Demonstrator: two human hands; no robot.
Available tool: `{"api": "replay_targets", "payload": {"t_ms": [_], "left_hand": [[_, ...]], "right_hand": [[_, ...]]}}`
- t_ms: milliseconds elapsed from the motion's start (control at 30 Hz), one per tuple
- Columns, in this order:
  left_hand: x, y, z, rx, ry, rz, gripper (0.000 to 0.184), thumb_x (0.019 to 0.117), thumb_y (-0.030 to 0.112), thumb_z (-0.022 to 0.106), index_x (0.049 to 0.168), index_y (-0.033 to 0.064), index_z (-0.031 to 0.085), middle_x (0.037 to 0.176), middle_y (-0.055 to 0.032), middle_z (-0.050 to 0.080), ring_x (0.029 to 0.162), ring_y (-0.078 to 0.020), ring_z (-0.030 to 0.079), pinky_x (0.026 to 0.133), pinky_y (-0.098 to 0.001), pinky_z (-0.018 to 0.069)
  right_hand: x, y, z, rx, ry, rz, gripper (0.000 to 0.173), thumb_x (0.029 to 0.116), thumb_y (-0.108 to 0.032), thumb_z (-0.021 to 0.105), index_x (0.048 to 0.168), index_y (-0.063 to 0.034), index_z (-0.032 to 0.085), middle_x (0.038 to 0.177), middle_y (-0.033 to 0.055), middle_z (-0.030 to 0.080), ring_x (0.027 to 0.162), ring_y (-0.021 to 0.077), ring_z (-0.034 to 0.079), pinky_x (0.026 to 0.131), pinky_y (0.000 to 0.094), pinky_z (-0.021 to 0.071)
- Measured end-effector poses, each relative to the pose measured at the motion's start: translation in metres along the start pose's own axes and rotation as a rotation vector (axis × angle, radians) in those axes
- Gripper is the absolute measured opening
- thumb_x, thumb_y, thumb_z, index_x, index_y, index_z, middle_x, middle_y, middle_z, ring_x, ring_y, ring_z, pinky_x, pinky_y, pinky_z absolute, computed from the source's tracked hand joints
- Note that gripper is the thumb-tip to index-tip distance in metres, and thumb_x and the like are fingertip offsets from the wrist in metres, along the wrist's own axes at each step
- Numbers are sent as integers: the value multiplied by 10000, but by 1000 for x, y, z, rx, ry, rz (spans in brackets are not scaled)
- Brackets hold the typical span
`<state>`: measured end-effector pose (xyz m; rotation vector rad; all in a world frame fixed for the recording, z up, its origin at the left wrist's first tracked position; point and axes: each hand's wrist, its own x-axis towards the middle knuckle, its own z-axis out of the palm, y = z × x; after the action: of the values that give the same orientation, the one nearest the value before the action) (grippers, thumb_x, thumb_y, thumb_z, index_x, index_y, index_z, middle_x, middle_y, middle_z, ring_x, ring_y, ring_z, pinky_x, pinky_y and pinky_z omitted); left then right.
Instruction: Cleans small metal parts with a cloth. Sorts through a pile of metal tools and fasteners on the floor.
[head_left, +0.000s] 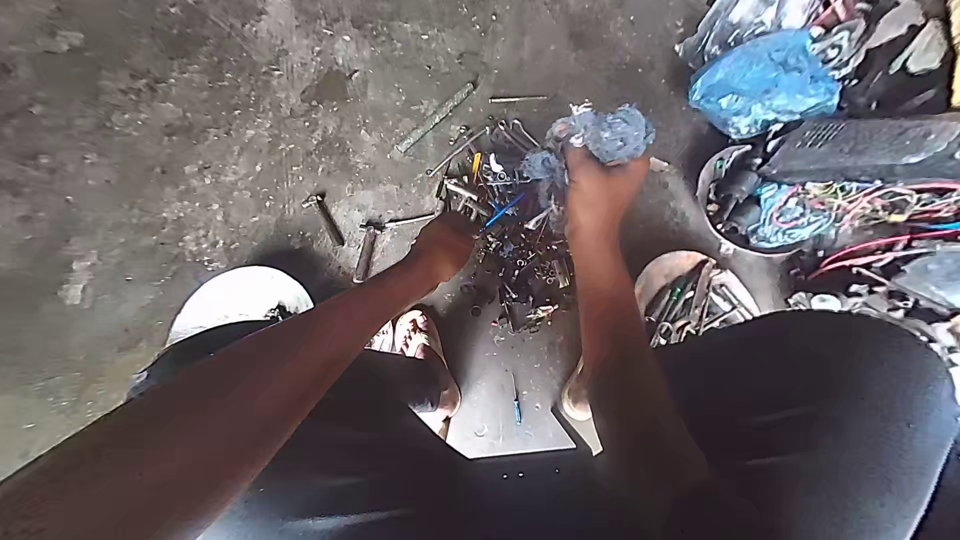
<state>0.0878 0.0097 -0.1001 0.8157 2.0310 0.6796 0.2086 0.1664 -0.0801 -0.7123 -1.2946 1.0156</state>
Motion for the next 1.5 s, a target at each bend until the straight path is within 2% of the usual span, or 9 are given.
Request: {"api": "replay_targets", "payload": {"t_ms": [100, 233, 367, 533, 600, 1067, 1300, 1400, 1500], "left_hand": [[4, -41, 24, 391, -125, -31, 379, 923, 28, 588, 1301, 31, 623, 1322, -290, 545, 1246, -485, 519, 973, -673, 460], [21, -84, 66, 491, -179, 53, 270, 918, -29, 613, 1178, 3, 679, 1134, -222, 627, 1088, -381, 616, 936, -554, 517], [52, -122, 124, 203, -211, -101, 257, 1024, 50, 505, 1234, 10, 649, 1148, -186, 689, 999, -291, 706, 920, -510, 575], [79, -176, 157, 174, -43, -67, 256, 979, 85, 639, 1222, 95, 718, 1208, -121, 720, 1144, -295, 678, 1024, -570, 510], [85, -188, 162, 195, -45, -88, 251, 959, 105, 682, 1205, 123, 731, 1186, -113, 730, 1115, -289, 695, 1004, -573, 526], [99, -216, 190, 204, -61, -228, 194, 968, 190, 675, 1116, 83, 742, 1016, -131, 748, 934, -290, 729, 923, -568, 564], [96, -206, 198, 290, 10, -153, 236, 954, 200, 686, 1109, 27, 728, 1096, -193, 716, 1061, -348, 683, 974, -592, 518], [96, -206, 208, 303, 47, -134, 343, 957, 181, 667, 1255, 12, 658, 1258, -222, 644, 1200, -371, 614, 1054, -559, 482], [95, -200, 215, 351, 39, -75, 297, 970, 151, 608, 1236, 50, 691, 1284, -211, 638, 1241, -376, 589, 1059, -573, 472]], "right_hand": [[9, 17, -25, 75, 45, 95, 501, 730, 6, 886, 1136, 53, 597, 988, 143, 710, 955, 216, 719, 874, 405, 628], [9, 37, -35, 108, 44, 180, 539, 708, 29, 888, 1152, 51, 584, 1006, 145, 701, 974, 212, 709, 879, 396, 624], [19, 55, -51, 94, 22, 238, 535, 730, 11, 883, 1171, 55, 584, 1023, 157, 697, 984, 228, 710, 877, 408, 631], [27, 81, -71, 53, 24, 282, 450, 763, 16, 856, 1133, 56, 603, 994, 152, 707, 950, 228, 721, 852, 400, 638], [27, 93, -72, 52, 35, 305, 435, 755, 14, 865, 1111, 65, 620, 972, 165, 714, 927, 245, 730, 826, 417, 648], [27, 114, -72, -53, 45, 424, 488, 748, -35, 884, 1149, 37, 615, 1001, 147, 710, 941, 216, 724, 827, 394, 645], [41, 118, -97, -30, 39, 497, 506, 796, -152, 888, 1178, 30, 611, 980, 149, 727, 888, 253, 741, 781, 451, 657], [48, 124, -116, -22, 41, 553, 461, 922, -315, 780, 1223, -13, 605, 960, 109, 717, 849, 221, 724, 752, 426, 640], [51, 136, -137, -9, 91, 706, 384, 985, -357, 672, 1198, -42, 616, 910, 99, 701, 785, 208, 709, 686, 417, 627]]}}
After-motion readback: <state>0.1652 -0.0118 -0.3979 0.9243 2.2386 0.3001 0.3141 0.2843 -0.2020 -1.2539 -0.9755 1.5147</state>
